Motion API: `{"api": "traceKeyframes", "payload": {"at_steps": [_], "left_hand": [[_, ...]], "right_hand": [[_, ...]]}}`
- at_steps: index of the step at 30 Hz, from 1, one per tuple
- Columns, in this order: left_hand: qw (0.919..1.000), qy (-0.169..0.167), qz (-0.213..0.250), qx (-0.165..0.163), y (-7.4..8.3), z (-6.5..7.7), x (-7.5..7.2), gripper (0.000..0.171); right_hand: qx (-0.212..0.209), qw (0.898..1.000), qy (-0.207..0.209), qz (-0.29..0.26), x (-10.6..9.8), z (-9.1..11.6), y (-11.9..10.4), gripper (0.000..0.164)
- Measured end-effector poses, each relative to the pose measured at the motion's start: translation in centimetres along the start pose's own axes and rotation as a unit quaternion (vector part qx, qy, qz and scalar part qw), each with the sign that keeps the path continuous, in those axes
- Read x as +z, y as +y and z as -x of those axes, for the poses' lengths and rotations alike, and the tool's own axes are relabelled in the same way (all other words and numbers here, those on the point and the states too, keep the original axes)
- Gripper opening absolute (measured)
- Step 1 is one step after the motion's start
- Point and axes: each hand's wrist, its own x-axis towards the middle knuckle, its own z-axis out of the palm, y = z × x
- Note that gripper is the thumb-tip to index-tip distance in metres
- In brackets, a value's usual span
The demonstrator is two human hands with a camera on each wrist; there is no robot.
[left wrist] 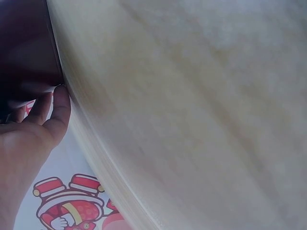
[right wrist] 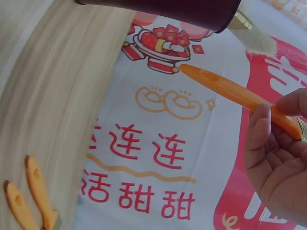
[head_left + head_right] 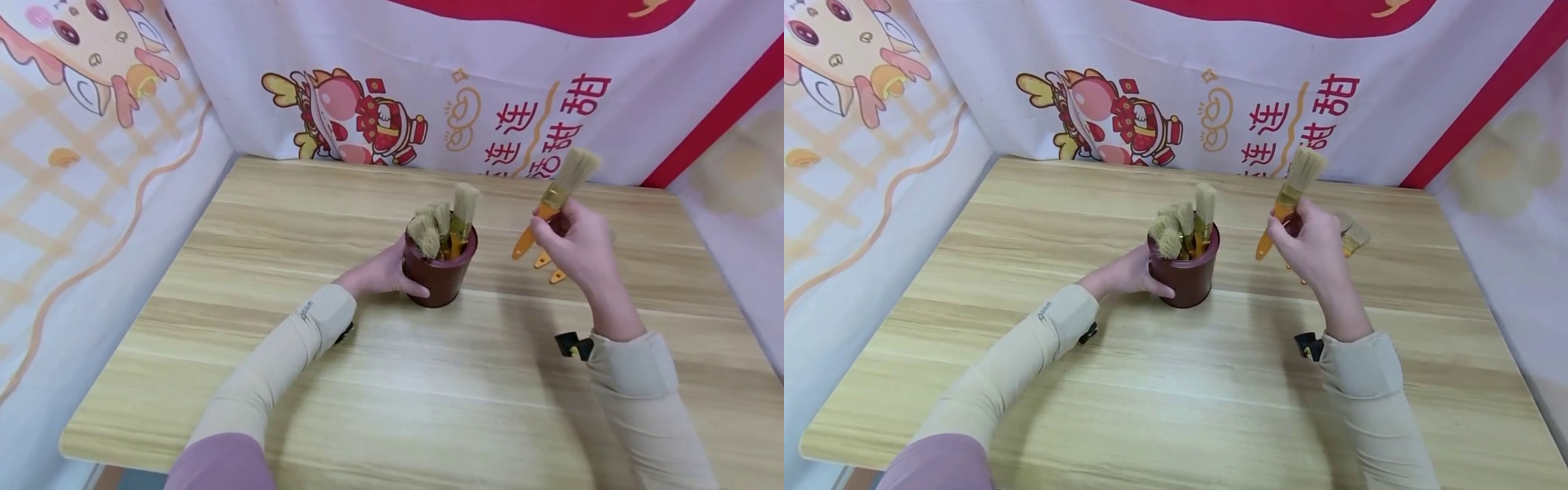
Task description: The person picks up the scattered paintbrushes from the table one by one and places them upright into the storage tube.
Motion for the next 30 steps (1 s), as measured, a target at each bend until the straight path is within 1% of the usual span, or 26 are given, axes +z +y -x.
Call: {"api": "traceKeyframes", "payload": {"at_steps": [2, 6, 9, 12, 18, 22, 25, 30], "left_hand": [[1.0, 0.001, -0.003, 0.001, 0.0, -0.1, -0.1, 0.116], [0.9999, 0.005, -0.008, -0.005, -0.2, 0.0, -0.1, 0.117], [0.9999, 0.006, -0.008, -0.013, -0.3, 0.2, -0.1, 0.116], [0.9998, 0.009, -0.008, -0.014, -0.2, 0.2, -0.1, 0.116], [0.9998, 0.004, -0.018, -0.012, 0.2, 0.0, -0.3, 0.117], [0.9997, 0.002, -0.018, -0.017, 0.2, 0.0, -0.3, 0.117], [0.9997, 0.002, -0.018, -0.016, 0.1, 0.0, -0.3, 0.116], [0.9998, 0.004, -0.014, -0.012, 0.0, 0.0, -0.1, 0.115]], "right_hand": [[-0.011, 1.0, -0.009, 0.007, 0.0, -0.1, -0.4, 0.021], [-0.04, 0.998, -0.044, 0.009, 0.0, -0.4, -1.2, 0.018], [-0.063, 0.996, -0.067, -0.002, 0.1, -0.6, -1.6, 0.016], [-0.081, 0.993, -0.08, -0.017, 0.1, -0.6, -2.0, 0.018], [-0.097, 0.99, -0.09, -0.043, -0.2, -0.4, -3.3, 0.02], [-0.137, 0.985, -0.096, -0.042, 0.2, -0.3, -4.4, 0.018], [-0.163, 0.982, -0.088, -0.04, 0.5, -0.3, -5.1, 0.015], [-0.171, 0.981, -0.084, -0.03, 1.1, -0.5, -6.1, 0.013]]}}
